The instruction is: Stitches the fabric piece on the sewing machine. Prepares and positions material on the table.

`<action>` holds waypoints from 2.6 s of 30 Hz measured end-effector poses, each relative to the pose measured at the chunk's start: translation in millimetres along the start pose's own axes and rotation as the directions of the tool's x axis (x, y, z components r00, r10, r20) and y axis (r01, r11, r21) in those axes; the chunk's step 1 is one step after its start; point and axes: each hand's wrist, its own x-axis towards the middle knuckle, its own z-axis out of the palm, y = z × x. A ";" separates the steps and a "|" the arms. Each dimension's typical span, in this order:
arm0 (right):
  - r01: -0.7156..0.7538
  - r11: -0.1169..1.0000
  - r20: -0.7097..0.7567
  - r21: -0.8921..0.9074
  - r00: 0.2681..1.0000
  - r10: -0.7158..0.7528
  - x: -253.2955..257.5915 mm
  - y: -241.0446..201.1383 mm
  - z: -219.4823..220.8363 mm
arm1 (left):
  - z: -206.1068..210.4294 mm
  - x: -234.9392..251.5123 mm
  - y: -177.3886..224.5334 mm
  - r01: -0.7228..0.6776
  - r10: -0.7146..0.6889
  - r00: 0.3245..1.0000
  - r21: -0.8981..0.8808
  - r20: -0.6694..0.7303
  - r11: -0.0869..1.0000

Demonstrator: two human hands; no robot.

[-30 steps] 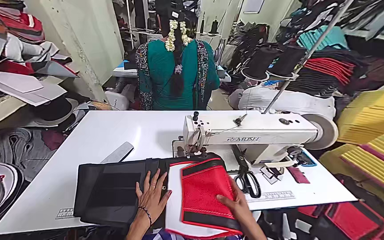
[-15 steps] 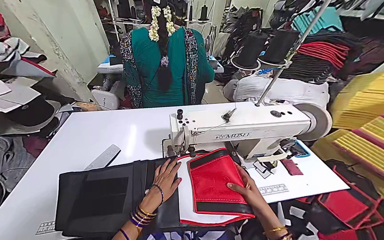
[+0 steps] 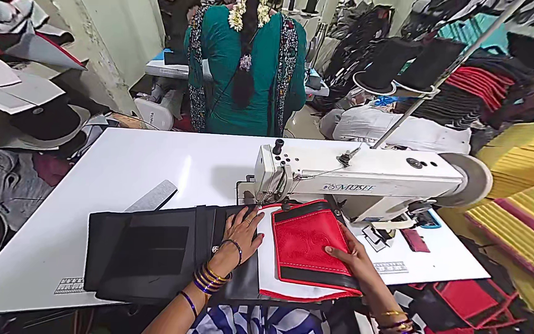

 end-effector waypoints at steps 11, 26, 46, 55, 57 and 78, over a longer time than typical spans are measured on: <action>0.032 0.908 0.033 -0.419 0.999 -0.020 15.8 -4.2 -10.5 | 26.1 -31.0 51.5 0.102 -0.103 0.991 0.009 0.085 0.995; -0.209 0.328 -0.350 -0.921 0.815 -0.463 44.1 18.2 -53.0 | 44.8 -46.1 56.3 0.061 -0.059 0.998 0.077 -0.032 0.995; 0.830 0.288 0.586 -0.478 0.546 -0.599 -48.0 35.6 72.7 | -23.0 -67.7 7.9 -0.267 0.358 0.894 -0.320 0.270 0.909; 0.839 0.028 0.502 -0.544 0.352 -0.790 -49.7 53.1 93.0 | 64.6 -118.9 -5.0 -0.470 0.462 0.761 0.104 -0.456 0.876; 0.846 0.007 0.498 -0.532 0.320 -0.806 -49.3 53.6 94.4 | 62.4 -117.8 -0.5 -0.434 0.423 0.782 0.086 -0.458 0.897; 0.804 0.092 0.508 -0.587 0.454 -0.732 -20.0 50.7 94.2 | 31.9 -84.3 -2.5 -0.389 0.392 0.874 0.069 -0.288 0.919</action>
